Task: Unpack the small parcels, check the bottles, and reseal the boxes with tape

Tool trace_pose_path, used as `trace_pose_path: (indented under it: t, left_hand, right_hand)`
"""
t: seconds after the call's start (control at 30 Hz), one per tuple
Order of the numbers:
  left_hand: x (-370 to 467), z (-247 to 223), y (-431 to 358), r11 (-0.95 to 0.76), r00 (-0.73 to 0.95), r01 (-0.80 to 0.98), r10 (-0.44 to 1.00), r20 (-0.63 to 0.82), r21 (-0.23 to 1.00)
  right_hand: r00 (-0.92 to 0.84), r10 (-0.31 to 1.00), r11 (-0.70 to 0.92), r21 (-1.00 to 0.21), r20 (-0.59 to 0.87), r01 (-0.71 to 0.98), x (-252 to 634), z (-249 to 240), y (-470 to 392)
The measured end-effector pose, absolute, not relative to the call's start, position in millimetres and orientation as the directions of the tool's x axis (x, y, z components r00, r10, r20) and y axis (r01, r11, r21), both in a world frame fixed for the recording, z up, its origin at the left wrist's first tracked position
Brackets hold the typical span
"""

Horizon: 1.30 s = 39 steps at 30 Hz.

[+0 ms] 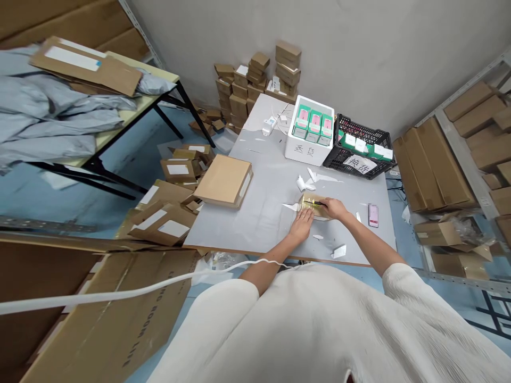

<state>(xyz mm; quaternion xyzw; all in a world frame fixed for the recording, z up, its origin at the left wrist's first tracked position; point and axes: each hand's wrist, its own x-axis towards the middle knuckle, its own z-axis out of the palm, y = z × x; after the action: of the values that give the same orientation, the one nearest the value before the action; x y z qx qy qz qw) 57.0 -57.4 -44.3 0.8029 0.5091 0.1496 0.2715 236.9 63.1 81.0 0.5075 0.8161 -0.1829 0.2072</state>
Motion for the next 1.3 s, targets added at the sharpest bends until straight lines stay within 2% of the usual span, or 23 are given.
trace_pose_path:
  t: [0.6, 1.1, 1.3]
  left_hand:
    - [57, -46, -55, -0.328, 0.442, 0.74, 0.895, -0.056, 0.587]
    - [52, -45, -54, -0.36, 0.467, 0.766, 0.881, -0.076, 0.532]
    - [52, -42, -55, -0.369, 0.478, 0.8, 0.868, -0.132, 0.473]
  right_hand:
    - [-0.382, 0.757, 0.442, -0.015, -0.529, 0.897, 228, 77, 60]
    - [-0.402, 0.716, 0.507, 0.029, -0.572, 0.862, 215, 81, 66]
    - [-0.408, 0.688, 0.551, 0.066, -0.599, 0.832, 214, 93, 65]
